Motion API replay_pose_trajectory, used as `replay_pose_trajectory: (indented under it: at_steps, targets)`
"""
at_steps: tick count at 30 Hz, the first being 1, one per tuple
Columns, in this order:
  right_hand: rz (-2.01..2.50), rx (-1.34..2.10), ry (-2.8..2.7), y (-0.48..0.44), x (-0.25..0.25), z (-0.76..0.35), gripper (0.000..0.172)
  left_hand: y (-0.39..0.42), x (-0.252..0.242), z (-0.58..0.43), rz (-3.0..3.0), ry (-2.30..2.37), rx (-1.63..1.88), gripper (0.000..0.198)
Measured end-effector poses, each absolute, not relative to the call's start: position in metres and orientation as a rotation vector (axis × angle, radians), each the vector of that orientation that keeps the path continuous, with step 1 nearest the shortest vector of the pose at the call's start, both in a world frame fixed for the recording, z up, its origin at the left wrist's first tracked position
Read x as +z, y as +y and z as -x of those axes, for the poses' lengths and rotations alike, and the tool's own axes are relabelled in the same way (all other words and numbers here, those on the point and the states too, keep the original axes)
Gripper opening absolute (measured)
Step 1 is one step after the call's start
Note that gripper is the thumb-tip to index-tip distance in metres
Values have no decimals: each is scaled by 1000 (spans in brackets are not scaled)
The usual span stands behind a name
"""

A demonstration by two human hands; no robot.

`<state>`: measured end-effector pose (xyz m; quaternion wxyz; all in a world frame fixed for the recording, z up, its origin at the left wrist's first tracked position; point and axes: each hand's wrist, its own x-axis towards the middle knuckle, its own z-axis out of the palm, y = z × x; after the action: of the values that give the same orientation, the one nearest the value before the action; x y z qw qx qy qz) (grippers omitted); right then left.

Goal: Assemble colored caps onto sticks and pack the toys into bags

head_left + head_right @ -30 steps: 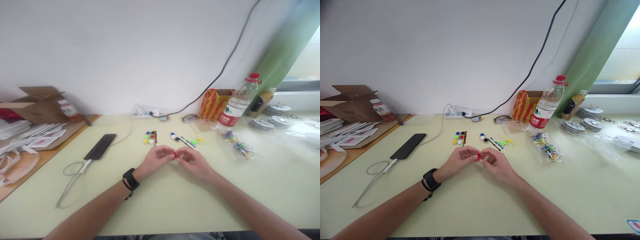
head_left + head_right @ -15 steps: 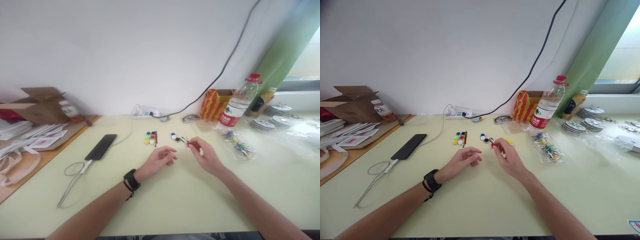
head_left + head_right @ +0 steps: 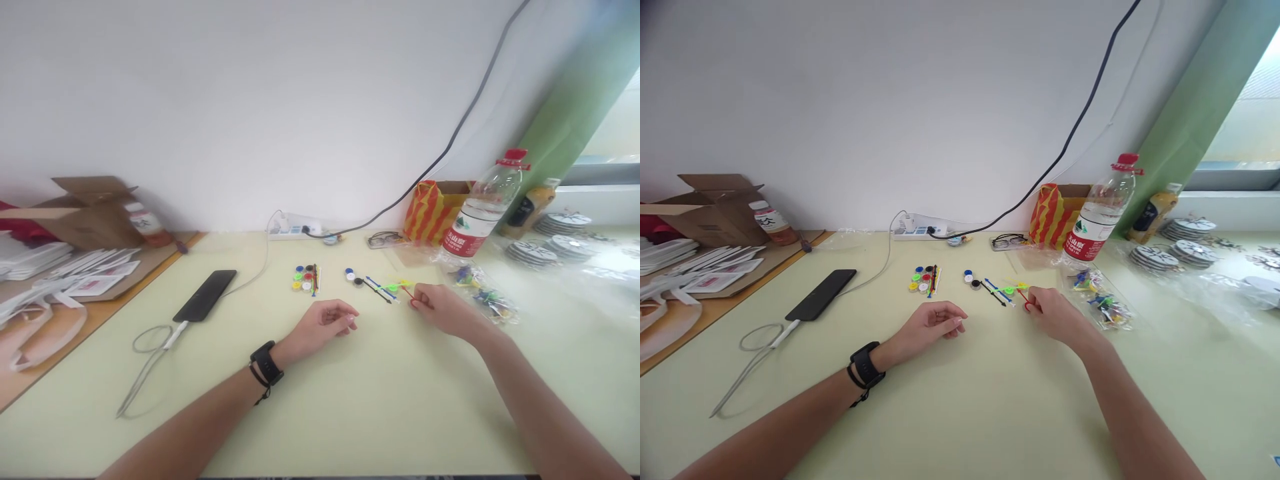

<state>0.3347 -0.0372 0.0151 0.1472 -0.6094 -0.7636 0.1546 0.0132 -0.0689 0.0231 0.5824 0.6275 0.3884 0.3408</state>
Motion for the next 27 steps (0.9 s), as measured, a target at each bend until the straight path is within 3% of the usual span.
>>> replay_pose_trajectory:
  at_steps: [10, 27]
  targets:
    - [1582, 50, -2118, -43, 19, -321, 15, -68, 22, -13, -1469, 888, 785, 35]
    - [1320, 178, -2374, -58, 10, -279, 11, -67, 15, -13, -1627, 941, 793, 29]
